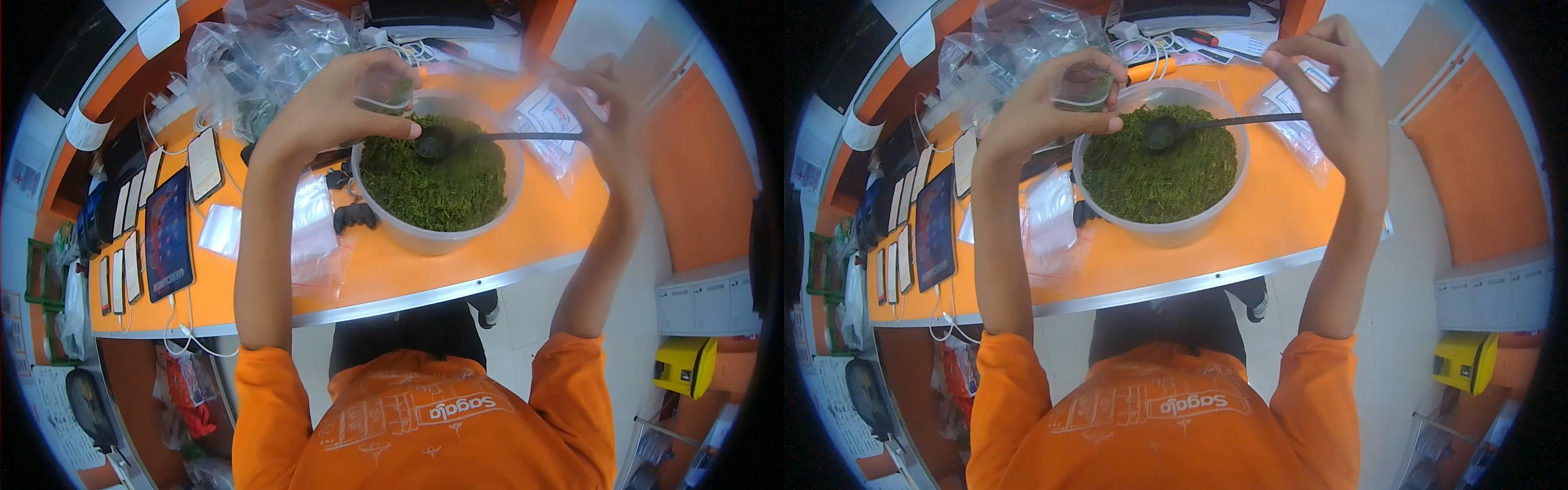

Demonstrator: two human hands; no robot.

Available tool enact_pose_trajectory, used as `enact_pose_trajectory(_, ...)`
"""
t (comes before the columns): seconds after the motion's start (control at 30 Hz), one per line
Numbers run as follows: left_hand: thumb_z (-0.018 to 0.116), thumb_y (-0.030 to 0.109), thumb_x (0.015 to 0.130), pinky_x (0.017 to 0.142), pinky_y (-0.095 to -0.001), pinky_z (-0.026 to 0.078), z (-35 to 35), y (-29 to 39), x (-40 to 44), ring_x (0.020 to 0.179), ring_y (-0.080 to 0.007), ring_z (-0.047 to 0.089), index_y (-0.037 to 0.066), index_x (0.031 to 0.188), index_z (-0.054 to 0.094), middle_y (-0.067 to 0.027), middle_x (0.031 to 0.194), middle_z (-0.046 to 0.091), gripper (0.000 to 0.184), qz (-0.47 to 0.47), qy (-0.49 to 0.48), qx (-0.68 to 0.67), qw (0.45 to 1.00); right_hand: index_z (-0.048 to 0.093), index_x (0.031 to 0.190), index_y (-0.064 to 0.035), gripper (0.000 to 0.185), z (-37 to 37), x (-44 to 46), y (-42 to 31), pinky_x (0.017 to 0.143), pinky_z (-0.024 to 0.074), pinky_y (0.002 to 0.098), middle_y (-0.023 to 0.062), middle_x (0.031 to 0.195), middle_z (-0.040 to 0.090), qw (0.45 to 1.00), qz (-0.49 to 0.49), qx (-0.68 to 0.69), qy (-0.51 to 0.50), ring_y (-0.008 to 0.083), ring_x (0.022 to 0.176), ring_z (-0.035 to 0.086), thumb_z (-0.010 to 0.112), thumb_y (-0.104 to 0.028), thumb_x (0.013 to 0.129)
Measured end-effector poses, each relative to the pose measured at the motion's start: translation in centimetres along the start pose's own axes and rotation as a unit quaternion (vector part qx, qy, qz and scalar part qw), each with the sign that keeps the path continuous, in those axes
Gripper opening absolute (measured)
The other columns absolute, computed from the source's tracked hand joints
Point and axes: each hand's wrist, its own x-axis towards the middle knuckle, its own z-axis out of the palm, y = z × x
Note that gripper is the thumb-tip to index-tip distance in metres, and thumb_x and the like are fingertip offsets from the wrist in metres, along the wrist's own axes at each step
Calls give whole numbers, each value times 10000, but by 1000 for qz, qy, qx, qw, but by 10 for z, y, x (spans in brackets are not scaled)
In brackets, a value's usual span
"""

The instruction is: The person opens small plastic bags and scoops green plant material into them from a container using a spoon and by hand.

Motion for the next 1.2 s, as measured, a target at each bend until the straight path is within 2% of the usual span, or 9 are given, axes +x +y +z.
enact_pose_trajectory(0.07, 730, 48, 588, 766, -232, 383, -3, 0, 0, 837, -95, 513, 68, 934, 564, 9, 805, 553, 384, 40, 12, 32, 999, 667, 796, -57, 164, -5, -2, 5, 668, 369, 286, 30, 737, 492, 1000, 30, -5, 6, 149, 740, 484, 681, -204, 725)
enact_pose_trajectory(0.23, 711, 4, 597, 733, -223, 430, -11, 22, -5, 790, -80, 517, 51, 969, 547, 3, 781, 534, 409, 14, 2, -70, 997, 664, 781, -55, 164, -16, -7, 5, 675, 356, 267, 17, 751, 518, 996, 59, 1, 64, 123, 767, 487, 655, -218, 759)
enact_pose_trajectory(0.37, 704, -1, 597, 788, -272, 464, -21, 17, -10, 765, -90, 521, 41, 987, 535, -10, 792, 517, 427, 52, 58, -93, 993, 609, 964, -74, 214, -22, -22, 12, 754, 374, 246, 27, 821, 521, 976, 176, 74, 106, 99, 837, 485, 615, -193, 787)
enact_pose_trajectory(0.47, 722, 32, 583, 791, -289, 481, -31, 17, -13, 708, -77, 508, 22, 998, 513, -12, 777, 494, 464, 3, 67, -111, 992, 538, 1078, -62, 350, -15, -41, 14, 766, 388, 237, 51, 828, 494, 972, 216, 63, 62, 110, 831, 480, 621, -212, 773)
enact_pose_trajectory(0.57, 746, 76, 577, 778, -292, 489, -34, 11, -10, 645, -70, 498, 3, 1008, 486, -16, 745, 479, 508, -37, 70, -114, 990, 490, 1124, -29, 448, -5, -49, 23, 715, 399, 222, 61, 819, 463, 951, 213, 218, -62, 115, 833, 468, 645, -214, 746)
enact_pose_trajectory(0.7, 788, 139, 552, 766, -300, 493, -30, 4, -2, 623, -87, 511, -16, 1001, 462, -42, 739, 492, 576, -65, 43, -164, 983, 527, 1020, 18, 316, 17, -41, 4, 593, 412, 220, 48, 756, 473, 907, 300, 290, -48, 120, 652, 519, 621, -129, 757)
enact_pose_trajectory(0.73, 792, 146, 547, 762, -299, 494, -30, 1, 1, 620, -90, 514, -16, 998, 462, -44, 738, 494, 582, -60, 29, -174, 983, 534, 962, 34, 225, 25, -38, 2, 562, 412, 221, 50, 717, 493, 909, 283, 306, -13, 132, 544, 526, 578, -96, 783)
enact_pose_trajectory(0.93, 801, 153, 543, 733, -285, 497, -26, -14, 11, 608, -86, 514, -2, 999, 452, -31, 729, 488, 594, 14, 11, -206, 978, 528, 915, 39, 170, 38, -24, 1, 488, 418, 198, 82, 681, 517, 926, 181, 325, 63, 117, 505, 523, 536, -96, 812)
enact_pose_trajectory(1.2, 806, 203, 550, 743, -263, 491, -27, -16, 12, 617, -77, 507, -4, 1018, 438, -29, 742, 482, 630, -7, 5, -192, 981, 519, 989, 57, 220, 26, -19, 10, 411, 431, 217, 84, 634, 480, 895, 146, 404, 120, 102, 472, 464, 400, -99, 888)
